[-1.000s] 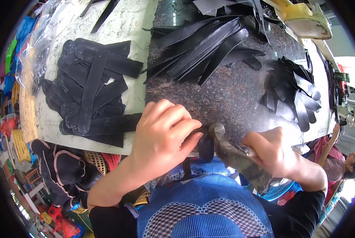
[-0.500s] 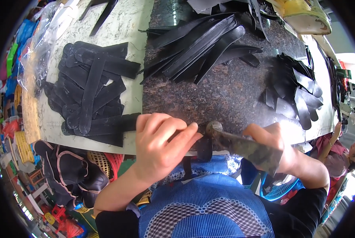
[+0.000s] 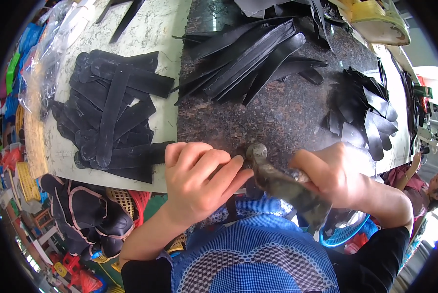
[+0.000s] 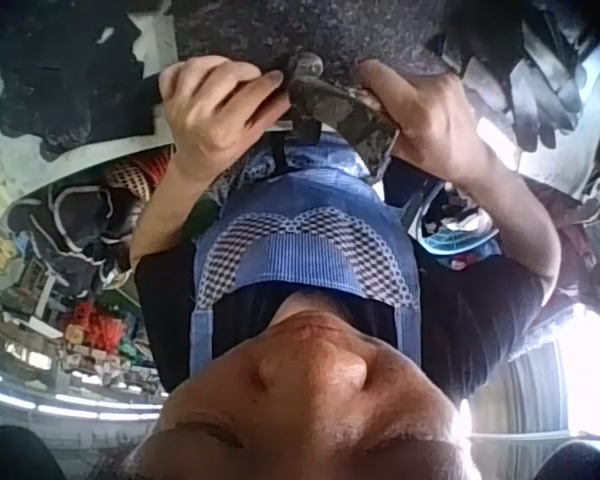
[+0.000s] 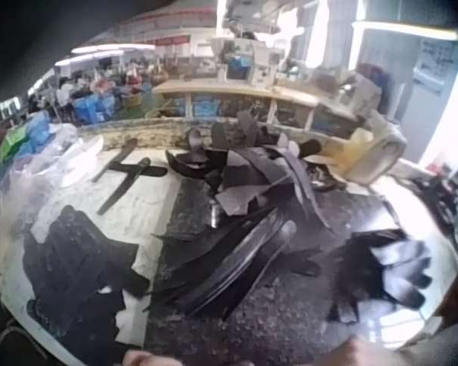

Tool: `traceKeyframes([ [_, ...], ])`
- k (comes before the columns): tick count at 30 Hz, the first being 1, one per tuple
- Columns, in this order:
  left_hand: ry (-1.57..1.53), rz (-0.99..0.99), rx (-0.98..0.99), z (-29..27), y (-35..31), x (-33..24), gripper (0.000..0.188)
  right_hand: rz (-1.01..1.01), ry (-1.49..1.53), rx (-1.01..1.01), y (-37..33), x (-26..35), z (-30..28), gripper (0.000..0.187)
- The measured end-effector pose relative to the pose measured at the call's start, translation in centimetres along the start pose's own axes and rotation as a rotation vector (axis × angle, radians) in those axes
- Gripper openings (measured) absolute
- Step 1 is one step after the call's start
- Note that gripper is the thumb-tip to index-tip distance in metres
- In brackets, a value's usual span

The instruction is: Hammering and applying glue to leather shoe components at a workbench.

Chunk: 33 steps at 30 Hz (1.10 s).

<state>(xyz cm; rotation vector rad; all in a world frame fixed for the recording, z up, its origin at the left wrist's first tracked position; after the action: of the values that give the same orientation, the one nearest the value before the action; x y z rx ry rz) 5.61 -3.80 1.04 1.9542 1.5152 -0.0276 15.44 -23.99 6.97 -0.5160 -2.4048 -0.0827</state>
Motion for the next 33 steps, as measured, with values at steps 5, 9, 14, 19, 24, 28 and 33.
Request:
traceKeyframes([
  [5,-0.100,-0.069,0.002,0.6,-0.9,-1.0,0.022,0.060,0.190,-0.093,-0.3,-0.7,0.1,0.020],
  [9,-0.131,-0.092,0.005,0.7,-0.6,-1.1,0.021,0.021,0.102,-0.015,-0.1,-0.6,0.2,0.021],
  [14,-0.116,0.028,0.059,0.3,0.3,-0.3,0.022,-0.003,0.084,-0.063,-0.6,-0.5,0.1,0.021],
  [19,-0.109,-0.030,0.021,0.6,-0.6,-0.8,0.024,0.000,0.178,-0.115,-1.4,-2.0,1.7,0.020],
  [24,-0.086,-0.110,-0.037,1.0,-0.8,-1.9,0.024,-0.080,0.126,-0.086,-1.4,-1.3,1.2,0.022],
  [28,-0.100,0.010,-0.013,1.9,1.0,-1.2,0.018,0.020,-0.078,-0.135,-1.7,-2.0,-0.2,0.029],
  [33,-0.132,0.063,0.081,1.2,2.6,-0.3,0.030,0.081,0.094,-0.144,-2.9,-2.8,1.1,0.022],
])
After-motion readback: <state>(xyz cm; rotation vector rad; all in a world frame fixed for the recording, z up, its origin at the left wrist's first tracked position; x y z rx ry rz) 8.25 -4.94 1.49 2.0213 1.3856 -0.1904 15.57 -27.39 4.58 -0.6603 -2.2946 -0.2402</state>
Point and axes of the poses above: each hand's wrist, its own y-axis towards the middle knuckle, its own z-axis out of the palm, x = y × z, the point moved 3 cm from there along y, towards the middle knuckle, and after that the axes turned 5 degrees about y, right-handed, at the moved point
